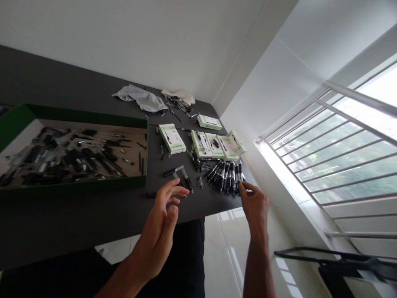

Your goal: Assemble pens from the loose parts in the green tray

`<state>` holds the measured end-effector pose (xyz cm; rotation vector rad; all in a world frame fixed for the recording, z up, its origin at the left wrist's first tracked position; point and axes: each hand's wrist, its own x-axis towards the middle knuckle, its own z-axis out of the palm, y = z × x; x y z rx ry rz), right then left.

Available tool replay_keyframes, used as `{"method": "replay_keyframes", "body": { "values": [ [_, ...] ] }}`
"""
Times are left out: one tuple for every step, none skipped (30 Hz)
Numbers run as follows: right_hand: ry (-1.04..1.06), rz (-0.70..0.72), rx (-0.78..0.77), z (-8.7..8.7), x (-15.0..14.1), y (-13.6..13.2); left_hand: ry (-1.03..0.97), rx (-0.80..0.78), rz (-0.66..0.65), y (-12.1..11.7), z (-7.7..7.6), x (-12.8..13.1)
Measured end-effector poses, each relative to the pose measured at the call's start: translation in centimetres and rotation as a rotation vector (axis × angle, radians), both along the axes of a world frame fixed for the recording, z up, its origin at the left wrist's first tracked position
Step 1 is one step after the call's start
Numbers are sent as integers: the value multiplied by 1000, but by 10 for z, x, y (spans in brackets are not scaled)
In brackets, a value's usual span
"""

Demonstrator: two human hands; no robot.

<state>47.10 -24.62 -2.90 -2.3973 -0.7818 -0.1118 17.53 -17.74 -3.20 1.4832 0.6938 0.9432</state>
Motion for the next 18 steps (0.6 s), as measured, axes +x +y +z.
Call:
{"method": "replay_keyframes", "body": {
  "values": [
    [5,-7,-22,0,2,5,12,6,3,0,0,-1],
    [6,-13,-40,-1,3,9,27,10,8,1,0,-2],
    [4,-20,-53,-2,3,12,44,11,16,1,-1,-4],
    [-1,-30,-64,-3,3,14,59,10,24,1,-1,-6],
    [-7,-38,-73,-4,3,16,70,7,31,2,-2,-7],
    [-12,-42,-79,-6,3,17,77,4,38,2,-3,-9],
    [-19,-47,-84,-7,3,18,77,3,46,3,-3,-10],
    [-27,-51,-91,-9,3,19,75,3,50,4,-3,-12],
    [-37,-56,-97,-11,3,20,72,4,55,5,-3,-12],
    [-49,-62,-103,-13,3,21,68,9,61,6,-2,-13],
    [-64,-70,-107,-15,3,21,62,19,69,7,-1,-14],
    [-79,-78,-108,-16,3,22,57,31,77,8,0,-15],
    [-94,-84,-107,-18,3,23,54,41,88,9,0,-15],
    [-109,-86,-101,-20,4,23,51,53,99,9,1,-17],
    [-123,-86,-92,-21,4,23,48,65,112,9,2,-18],
    [-137,-83,-78,-22,5,23,47,71,126,10,2,-20],
    [-150,-79,-60,-23,6,22,48,70,146,10,2,-22],
    [-164,-77,-37,-25,7,21,50,70,167,11,2,-24]
  ]
}}
